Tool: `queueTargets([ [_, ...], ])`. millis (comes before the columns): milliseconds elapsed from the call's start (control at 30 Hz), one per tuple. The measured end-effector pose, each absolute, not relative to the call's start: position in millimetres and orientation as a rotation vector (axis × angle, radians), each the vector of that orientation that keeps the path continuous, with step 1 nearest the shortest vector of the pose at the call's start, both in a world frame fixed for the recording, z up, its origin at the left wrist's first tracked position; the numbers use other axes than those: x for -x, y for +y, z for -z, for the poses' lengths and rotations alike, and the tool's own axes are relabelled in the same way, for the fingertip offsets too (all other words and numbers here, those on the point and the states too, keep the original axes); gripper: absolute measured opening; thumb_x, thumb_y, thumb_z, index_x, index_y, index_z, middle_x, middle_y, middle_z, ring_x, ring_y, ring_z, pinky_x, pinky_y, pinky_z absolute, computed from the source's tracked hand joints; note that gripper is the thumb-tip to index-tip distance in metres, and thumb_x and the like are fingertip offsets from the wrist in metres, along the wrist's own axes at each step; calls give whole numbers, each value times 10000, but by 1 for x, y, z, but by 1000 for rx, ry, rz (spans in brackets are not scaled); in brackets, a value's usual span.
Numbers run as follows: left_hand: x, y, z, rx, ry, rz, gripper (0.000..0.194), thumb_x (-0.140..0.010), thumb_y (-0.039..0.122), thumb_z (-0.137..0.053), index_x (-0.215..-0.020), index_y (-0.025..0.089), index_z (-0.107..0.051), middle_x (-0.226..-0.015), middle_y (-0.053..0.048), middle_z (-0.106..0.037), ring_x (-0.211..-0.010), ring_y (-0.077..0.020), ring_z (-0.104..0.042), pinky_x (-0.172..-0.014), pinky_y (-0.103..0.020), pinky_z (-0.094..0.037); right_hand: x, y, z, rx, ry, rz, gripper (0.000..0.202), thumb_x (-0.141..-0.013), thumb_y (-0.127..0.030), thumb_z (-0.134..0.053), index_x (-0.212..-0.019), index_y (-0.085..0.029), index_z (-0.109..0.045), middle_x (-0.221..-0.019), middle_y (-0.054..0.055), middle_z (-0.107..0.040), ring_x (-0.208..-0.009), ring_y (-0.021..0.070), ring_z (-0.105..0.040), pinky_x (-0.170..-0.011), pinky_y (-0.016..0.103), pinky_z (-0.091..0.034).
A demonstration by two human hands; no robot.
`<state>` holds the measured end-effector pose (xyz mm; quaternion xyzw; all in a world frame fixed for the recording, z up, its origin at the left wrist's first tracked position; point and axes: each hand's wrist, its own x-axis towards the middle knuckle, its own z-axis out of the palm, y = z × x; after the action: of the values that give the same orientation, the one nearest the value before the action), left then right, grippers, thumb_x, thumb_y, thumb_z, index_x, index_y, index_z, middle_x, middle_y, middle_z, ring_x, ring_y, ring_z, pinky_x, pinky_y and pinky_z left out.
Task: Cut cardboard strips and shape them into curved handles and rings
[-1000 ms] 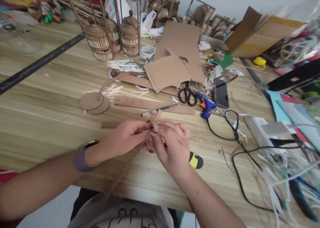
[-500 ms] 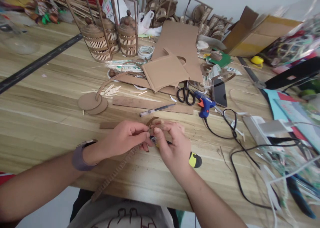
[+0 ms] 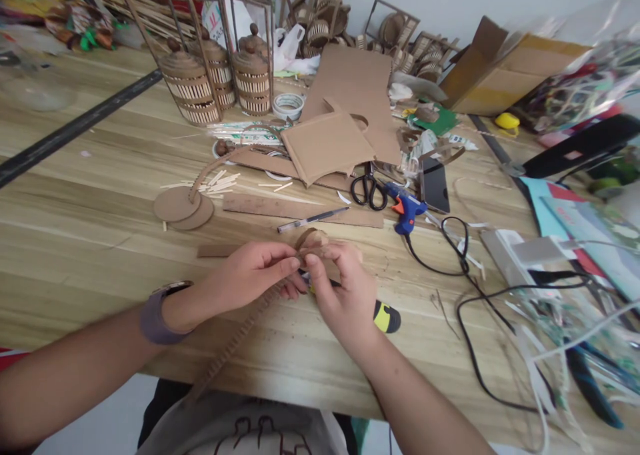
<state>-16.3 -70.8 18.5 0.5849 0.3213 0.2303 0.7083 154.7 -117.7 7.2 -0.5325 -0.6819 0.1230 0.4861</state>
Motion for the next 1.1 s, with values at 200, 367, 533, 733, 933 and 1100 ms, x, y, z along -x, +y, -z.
queueTargets([
  [200,17,-71,-20,-1229,682,-529,227,-971,307,-526,-822,152,-596,-757,-31,-715,-652,-135,-698,-620,-246,-571,-157,-115,-12,1301,-1825,-65,32,-894,-262,-631,-920,-262,-612,-876,27,-738,-853,220,-684,-792,401,-529],
  [367,18,-71,-22,-1243,674,-568,292,-975,396,-523,-810,160,-577,-753,-31,-711,-632,-129,-689,-605,-234,-564,-157,-117,-6,1300,-1705,-237,109,-900,-222,-620,-995,-271,-597,-867,9,-723,-833,189,-697,-760,354,-548],
  [533,18,-72,-20,-1318,639,-606,389,-980,497,-475,-853,146,-583,-758,-40,-696,-636,-129,-681,-598,-234,-560,-158,-116,-8,1223,-1738,-149,155,-855,-189,-670,-943,-274,-576,-944,25,-728,-919,211,-704,-821,402,-550],
  [733,19,-74,-21,-1518,690,-656,330,-1008,368,-424,-814,151,-578,-744,-30,-686,-615,-112,-654,-597,-217,-538,-161,-112,-18,1159,-1990,104,180,-875,-150,-629,-1004,-275,-624,-926,26,-767,-894,223,-724,-829,425,-533],
  [933,19,-74,-21,-1644,735,-660,328,-1013,351,-401,-775,174,-541,-728,-26,-695,-600,-110,-653,-577,-203,-514,-163,-110,-19,1135,-2056,178,210,-884,-137,-614,-1047,-268,-629,-933,36,-776,-877,218,-732,-813,411,-530],
  [1100,20,-75,-21,-1735,756,-646,346,-1025,363,-363,-750,195,-490,-697,-13,-689,-571,-105,-637,-564,-197,-489,-167,-110,-21,1075,-2156,270,211,-883,-137,-620,-1061,-251,-621,-941,39,-777,-881,211,-729,-825,395,-522],
])
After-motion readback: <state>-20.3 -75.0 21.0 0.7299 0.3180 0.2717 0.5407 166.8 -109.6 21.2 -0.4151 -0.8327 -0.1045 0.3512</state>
